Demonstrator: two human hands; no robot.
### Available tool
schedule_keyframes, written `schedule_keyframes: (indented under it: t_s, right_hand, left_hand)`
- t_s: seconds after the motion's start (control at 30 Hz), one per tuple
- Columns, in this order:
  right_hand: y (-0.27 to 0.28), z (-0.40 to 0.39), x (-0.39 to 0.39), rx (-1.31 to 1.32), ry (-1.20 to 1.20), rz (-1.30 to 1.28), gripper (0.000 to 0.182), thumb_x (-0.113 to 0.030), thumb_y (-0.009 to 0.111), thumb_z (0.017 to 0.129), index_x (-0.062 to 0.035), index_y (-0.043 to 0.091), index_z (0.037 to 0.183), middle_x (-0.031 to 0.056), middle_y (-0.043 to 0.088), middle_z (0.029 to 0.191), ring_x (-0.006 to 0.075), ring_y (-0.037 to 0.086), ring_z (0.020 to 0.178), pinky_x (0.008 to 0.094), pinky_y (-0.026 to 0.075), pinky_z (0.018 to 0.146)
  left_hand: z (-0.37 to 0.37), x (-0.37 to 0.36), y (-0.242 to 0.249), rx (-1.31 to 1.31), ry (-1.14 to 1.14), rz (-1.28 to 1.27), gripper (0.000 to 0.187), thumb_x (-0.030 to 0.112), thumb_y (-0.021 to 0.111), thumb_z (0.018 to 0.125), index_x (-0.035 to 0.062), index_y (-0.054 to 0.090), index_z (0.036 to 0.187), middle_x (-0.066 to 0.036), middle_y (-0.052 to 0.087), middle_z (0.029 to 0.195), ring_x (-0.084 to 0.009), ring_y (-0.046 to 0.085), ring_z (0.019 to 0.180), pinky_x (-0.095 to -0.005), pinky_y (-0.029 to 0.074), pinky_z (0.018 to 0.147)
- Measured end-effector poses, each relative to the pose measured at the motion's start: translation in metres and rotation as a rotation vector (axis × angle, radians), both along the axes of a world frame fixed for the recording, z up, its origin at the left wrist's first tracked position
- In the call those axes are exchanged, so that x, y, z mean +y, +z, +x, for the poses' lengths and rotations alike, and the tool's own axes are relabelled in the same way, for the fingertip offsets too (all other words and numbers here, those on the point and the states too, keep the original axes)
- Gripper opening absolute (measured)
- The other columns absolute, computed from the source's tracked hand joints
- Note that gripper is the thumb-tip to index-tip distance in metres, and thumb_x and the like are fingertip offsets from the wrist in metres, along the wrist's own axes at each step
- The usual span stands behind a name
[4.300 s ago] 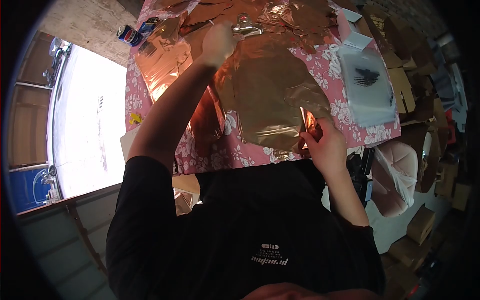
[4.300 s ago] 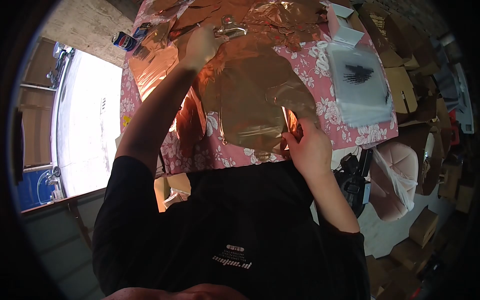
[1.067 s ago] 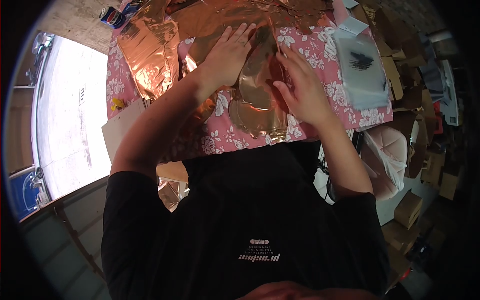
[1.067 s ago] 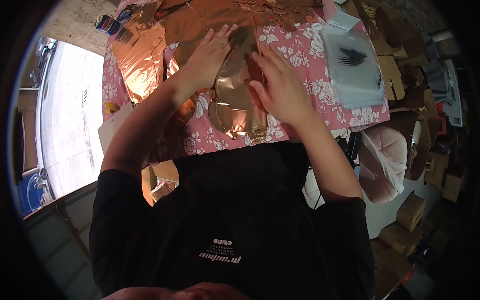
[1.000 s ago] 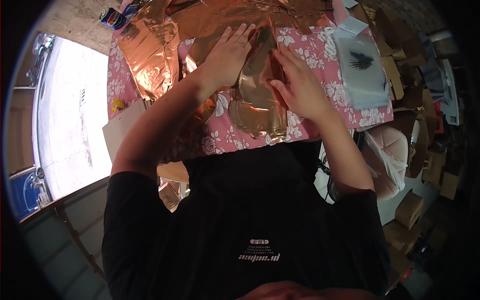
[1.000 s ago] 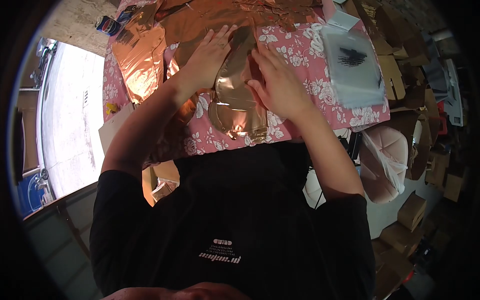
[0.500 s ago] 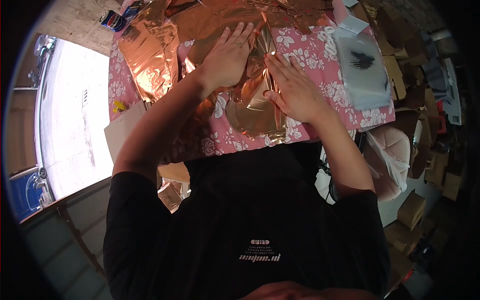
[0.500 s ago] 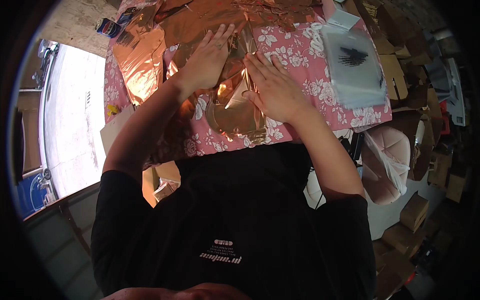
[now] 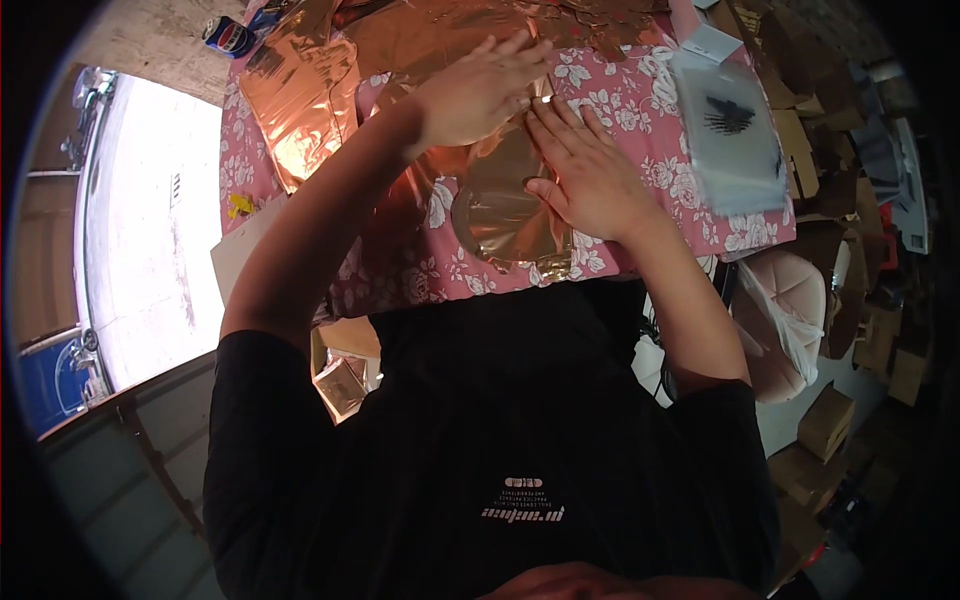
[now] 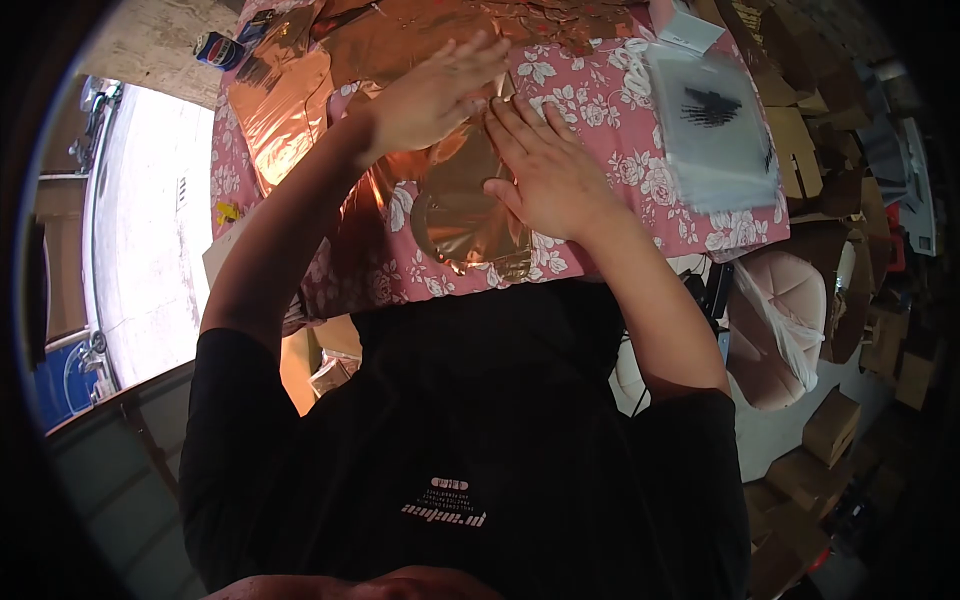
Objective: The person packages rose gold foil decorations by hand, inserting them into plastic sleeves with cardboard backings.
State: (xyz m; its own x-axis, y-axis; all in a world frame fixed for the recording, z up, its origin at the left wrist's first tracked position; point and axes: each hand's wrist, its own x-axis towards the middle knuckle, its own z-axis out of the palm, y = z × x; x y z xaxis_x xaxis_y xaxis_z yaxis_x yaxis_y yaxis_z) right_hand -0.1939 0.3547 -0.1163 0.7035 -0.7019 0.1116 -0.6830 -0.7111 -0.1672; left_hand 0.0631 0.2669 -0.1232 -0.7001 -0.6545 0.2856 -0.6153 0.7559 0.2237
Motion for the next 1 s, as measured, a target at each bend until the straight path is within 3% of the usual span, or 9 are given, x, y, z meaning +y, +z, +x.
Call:
schedule_keyframes:
  t_s: [0.13,0.37,0.43,0.67,0.73,0.77,0.83,0.97,1.0]
  right_hand:
    - [-0.005,-0.001,-0.001,0.017,0.004,-0.022,0.080,-0.049,0.057,0.108,-0.0014,0.035,0.168,0.0159,0.030,0.178,0.0340,0.024,0.166,0.0508,0.016,0.137]
    - [0.005,-0.004,0.001,-0.056,0.017,0.017,0.080,-0.043,0.064,0.105,-0.0007,0.036,0.167,0.0170,0.030,0.178,0.0349,0.026,0.166,0.0522,0.018,0.136]
    - [0.012,-0.010,0.000,-0.285,0.043,0.118,0.077,-0.037,0.066,0.104,-0.0005,0.038,0.166,0.0174,0.031,0.178,0.0361,0.028,0.165,0.0541,0.018,0.136]
    - [0.007,-0.011,0.005,-0.072,0.094,0.083,0.069,-0.029,0.065,0.105,-0.0021,0.042,0.164,0.0162,0.033,0.177,0.0366,0.028,0.165,0.0550,0.019,0.136]
    - [0.007,-0.011,0.006,-0.070,0.087,0.077,0.068,-0.028,0.065,0.105,-0.0034,0.042,0.164,0.0146,0.033,0.177,0.0359,0.028,0.165,0.0543,0.019,0.136]
    - [0.007,-0.010,0.007,-0.070,0.092,0.077,0.068,-0.028,0.065,0.105,-0.0034,0.042,0.164,0.0146,0.033,0.177,0.0359,0.028,0.165,0.0543,0.019,0.136]
    - [0.008,-0.009,0.008,-0.067,0.075,0.066,0.069,-0.030,0.065,0.105,-0.0047,0.042,0.165,0.0129,0.033,0.177,0.0351,0.027,0.165,0.0535,0.019,0.136]
    - [0.007,-0.009,0.009,-0.057,0.069,0.065,0.070,-0.031,0.064,0.105,-0.0056,0.041,0.166,0.0120,0.033,0.178,0.0343,0.026,0.166,0.0529,0.019,0.136]
    - [0.008,-0.009,0.010,-0.057,0.065,0.070,0.070,-0.031,0.065,0.104,-0.0056,0.041,0.166,0.0116,0.033,0.178,0.0339,0.026,0.166,0.0528,0.019,0.136]
  left_hand:
    - [-0.001,-0.008,-0.006,-0.190,0.020,0.049,0.060,0.032,0.050,0.113,0.0081,0.041,0.167,-0.010,0.032,0.179,-0.0353,0.020,0.168,-0.0607,0.014,0.135]
    - [0.008,-0.017,-0.012,-0.193,0.047,0.007,0.060,0.031,0.048,0.114,0.0098,0.037,0.170,-0.008,0.029,0.180,-0.0341,0.021,0.167,-0.0611,0.014,0.135]
    - [0.009,-0.016,-0.018,-0.190,0.060,-0.027,0.061,0.032,0.046,0.115,0.0114,0.034,0.171,-0.007,0.027,0.181,-0.0335,0.021,0.168,-0.0608,0.012,0.135]
    - [0.008,-0.014,-0.016,-0.229,0.084,0.024,0.063,0.035,0.043,0.116,0.0129,0.029,0.173,-0.005,0.022,0.183,-0.0306,0.015,0.169,-0.0603,0.007,0.136]
    - [0.009,-0.013,-0.020,-0.156,0.057,-0.204,0.061,0.036,0.053,0.113,0.0101,0.040,0.167,-0.013,0.044,0.171,-0.0355,0.039,0.160,-0.0574,0.030,0.131]
    - [0.006,-0.016,-0.013,-0.156,0.062,-0.204,0.061,0.036,0.053,0.113,0.0101,0.040,0.167,-0.013,0.044,0.171,-0.0355,0.039,0.160,-0.0574,0.030,0.131]
    - [0.001,-0.027,0.013,0.084,-0.066,-1.111,0.033,0.018,0.071,0.105,-0.0058,0.071,0.126,-0.013,0.081,0.100,-0.0341,0.077,0.089,-0.0419,0.061,0.087]
    - [0.019,0.021,0.044,0.336,0.196,-0.681,0.041,0.030,0.073,0.103,-0.0043,0.073,0.126,-0.017,0.081,0.100,-0.0398,0.077,0.089,-0.0465,0.061,0.087]
    - [0.038,0.036,0.044,0.201,0.353,-0.392,0.048,0.033,0.069,0.104,0.0003,0.065,0.140,-0.020,0.073,0.124,-0.0419,0.070,0.111,-0.0490,0.057,0.099]
